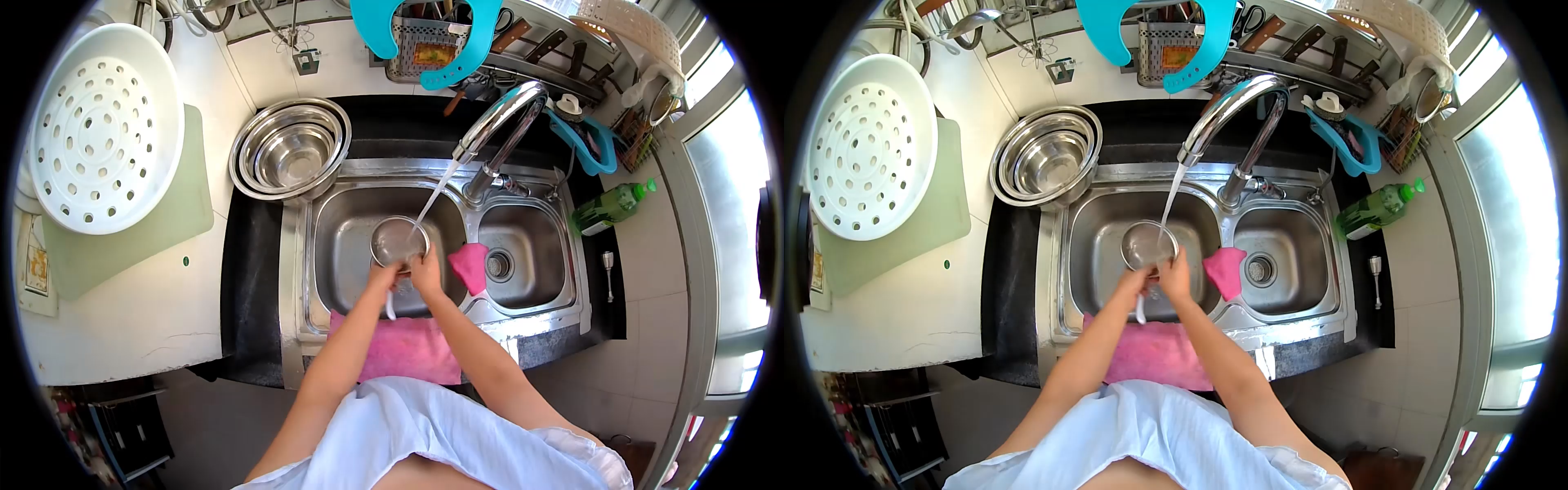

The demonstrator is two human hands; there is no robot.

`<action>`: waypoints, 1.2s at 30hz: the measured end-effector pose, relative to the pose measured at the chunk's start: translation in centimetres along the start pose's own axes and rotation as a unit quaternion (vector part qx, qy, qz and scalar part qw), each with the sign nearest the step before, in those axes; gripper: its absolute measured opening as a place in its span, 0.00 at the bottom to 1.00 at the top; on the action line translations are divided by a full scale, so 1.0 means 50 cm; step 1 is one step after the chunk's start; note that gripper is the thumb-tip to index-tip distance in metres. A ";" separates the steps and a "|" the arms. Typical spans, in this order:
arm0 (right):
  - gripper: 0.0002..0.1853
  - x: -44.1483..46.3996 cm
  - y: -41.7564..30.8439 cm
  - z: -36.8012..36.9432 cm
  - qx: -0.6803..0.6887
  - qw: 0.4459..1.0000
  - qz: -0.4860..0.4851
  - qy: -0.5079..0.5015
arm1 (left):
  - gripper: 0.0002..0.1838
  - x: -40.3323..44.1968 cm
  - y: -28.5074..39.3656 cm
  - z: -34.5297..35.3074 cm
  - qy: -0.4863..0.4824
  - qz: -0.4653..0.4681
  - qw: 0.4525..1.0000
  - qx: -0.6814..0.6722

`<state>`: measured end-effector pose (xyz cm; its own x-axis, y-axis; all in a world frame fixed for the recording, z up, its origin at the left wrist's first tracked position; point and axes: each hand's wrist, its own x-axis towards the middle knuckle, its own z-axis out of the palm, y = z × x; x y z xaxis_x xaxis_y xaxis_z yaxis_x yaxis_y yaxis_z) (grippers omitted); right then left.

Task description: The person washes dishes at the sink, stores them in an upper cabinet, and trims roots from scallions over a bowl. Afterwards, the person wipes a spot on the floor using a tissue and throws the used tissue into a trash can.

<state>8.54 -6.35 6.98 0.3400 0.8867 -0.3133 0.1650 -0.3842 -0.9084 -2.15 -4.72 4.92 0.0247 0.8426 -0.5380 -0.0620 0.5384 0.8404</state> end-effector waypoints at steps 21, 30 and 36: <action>0.21 0.022 -0.014 -0.067 0.146 0.981 0.060 -0.111 | 0.11 0.074 0.113 -0.032 -0.053 0.097 0.892 0.438; 0.11 0.019 0.067 0.055 0.418 0.841 0.292 -0.182 | 0.22 -0.028 0.095 -0.004 0.071 0.268 0.906 0.320; 0.13 0.090 -0.025 -0.018 -0.284 0.908 -0.307 0.005 | 0.20 -0.047 0.163 -0.043 0.025 0.189 0.809 0.557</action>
<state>10.69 -2.10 6.95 0.0299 0.9774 0.2091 0.7757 0.1093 -0.6215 -4.87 -2.32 12.89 0.1723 0.9631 -0.2067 0.8814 -0.0571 0.4689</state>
